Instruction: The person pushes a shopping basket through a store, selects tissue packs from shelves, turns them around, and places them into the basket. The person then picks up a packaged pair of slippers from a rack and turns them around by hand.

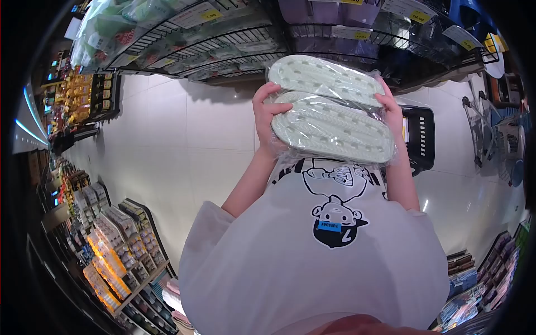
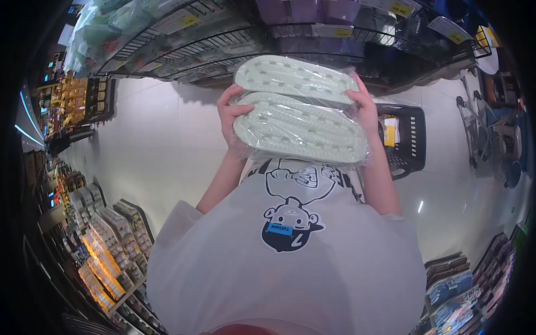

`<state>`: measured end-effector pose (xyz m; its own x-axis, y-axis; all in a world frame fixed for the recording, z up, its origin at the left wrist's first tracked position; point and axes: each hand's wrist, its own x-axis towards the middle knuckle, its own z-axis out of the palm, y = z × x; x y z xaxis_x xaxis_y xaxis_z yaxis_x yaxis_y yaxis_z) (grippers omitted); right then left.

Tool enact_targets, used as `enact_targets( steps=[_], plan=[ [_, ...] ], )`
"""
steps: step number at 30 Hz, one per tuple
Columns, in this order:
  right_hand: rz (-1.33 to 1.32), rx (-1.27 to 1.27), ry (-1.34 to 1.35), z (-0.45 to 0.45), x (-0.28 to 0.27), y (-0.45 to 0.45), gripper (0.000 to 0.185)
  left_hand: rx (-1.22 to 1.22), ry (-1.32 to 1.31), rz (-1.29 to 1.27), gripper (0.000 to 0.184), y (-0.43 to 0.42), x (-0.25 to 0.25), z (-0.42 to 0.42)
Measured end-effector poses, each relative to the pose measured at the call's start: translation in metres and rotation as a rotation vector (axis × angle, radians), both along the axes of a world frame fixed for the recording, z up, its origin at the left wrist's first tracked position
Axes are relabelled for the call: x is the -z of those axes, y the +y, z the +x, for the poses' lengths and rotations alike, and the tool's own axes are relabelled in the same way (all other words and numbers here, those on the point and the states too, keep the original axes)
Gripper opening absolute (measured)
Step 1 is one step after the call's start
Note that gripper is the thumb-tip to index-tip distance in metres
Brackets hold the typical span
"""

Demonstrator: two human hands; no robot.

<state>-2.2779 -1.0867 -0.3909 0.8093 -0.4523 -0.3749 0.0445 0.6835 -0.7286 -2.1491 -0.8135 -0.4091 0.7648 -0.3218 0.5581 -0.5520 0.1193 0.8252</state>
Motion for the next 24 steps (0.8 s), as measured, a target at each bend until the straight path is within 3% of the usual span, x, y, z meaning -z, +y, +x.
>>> enact_targets(
  steps=[7,9,11,12,13,15,16,18,19,21,22,24],
  plan=[
    [-0.195,-0.035,0.021,-0.015,0.018,0.009,0.070,-0.099,0.110,0.017,0.031,0.011,-0.010,-0.038],
    [-0.329,-0.009,0.046,-0.018,0.031,0.019,0.062,-0.010,0.157,-0.024,0.019,0.020,-0.019,-0.043],
    [-0.419,0.020,-0.106,-0.020,0.042,0.028,0.057,0.011,0.227,-0.066,0.019,0.029,-0.021,-0.044],
    [-0.494,0.031,-0.134,-0.020,0.034,0.038,0.036,0.047,0.311,-0.118,0.023,0.034,-0.022,-0.045],
    [-0.477,0.029,-0.134,-0.022,0.028,0.039,0.036,0.041,0.311,-0.102,0.023,0.039,-0.024,-0.047],
    [-0.499,-0.213,-0.072,-0.024,0.020,0.038,0.021,0.046,0.496,-0.110,0.013,0.044,-0.029,-0.043],
    [-0.497,-0.203,-0.074,-0.027,0.023,0.036,0.021,0.054,0.491,-0.105,0.013,0.047,-0.029,-0.043],
    [-0.506,-0.238,-0.069,-0.028,0.035,0.027,0.039,0.009,0.558,0.140,0.022,0.048,-0.021,-0.041],
    [-0.511,-0.258,-0.063,-0.027,0.025,0.026,0.050,0.019,0.552,0.135,0.022,0.049,-0.008,-0.039],
    [-0.265,-0.353,-0.022,-0.043,0.002,0.017,0.069,0.079,1.228,-0.089,0.034,0.044,0.010,-0.034],
    [-0.306,-0.386,0.032,-0.046,-0.003,0.011,0.074,0.160,1.230,-0.014,0.043,0.040,0.008,-0.037],
    [-0.357,-0.404,0.091,-0.052,-0.005,-0.002,0.078,0.251,1.204,0.072,0.043,0.031,0.009,-0.036]
  ],
)
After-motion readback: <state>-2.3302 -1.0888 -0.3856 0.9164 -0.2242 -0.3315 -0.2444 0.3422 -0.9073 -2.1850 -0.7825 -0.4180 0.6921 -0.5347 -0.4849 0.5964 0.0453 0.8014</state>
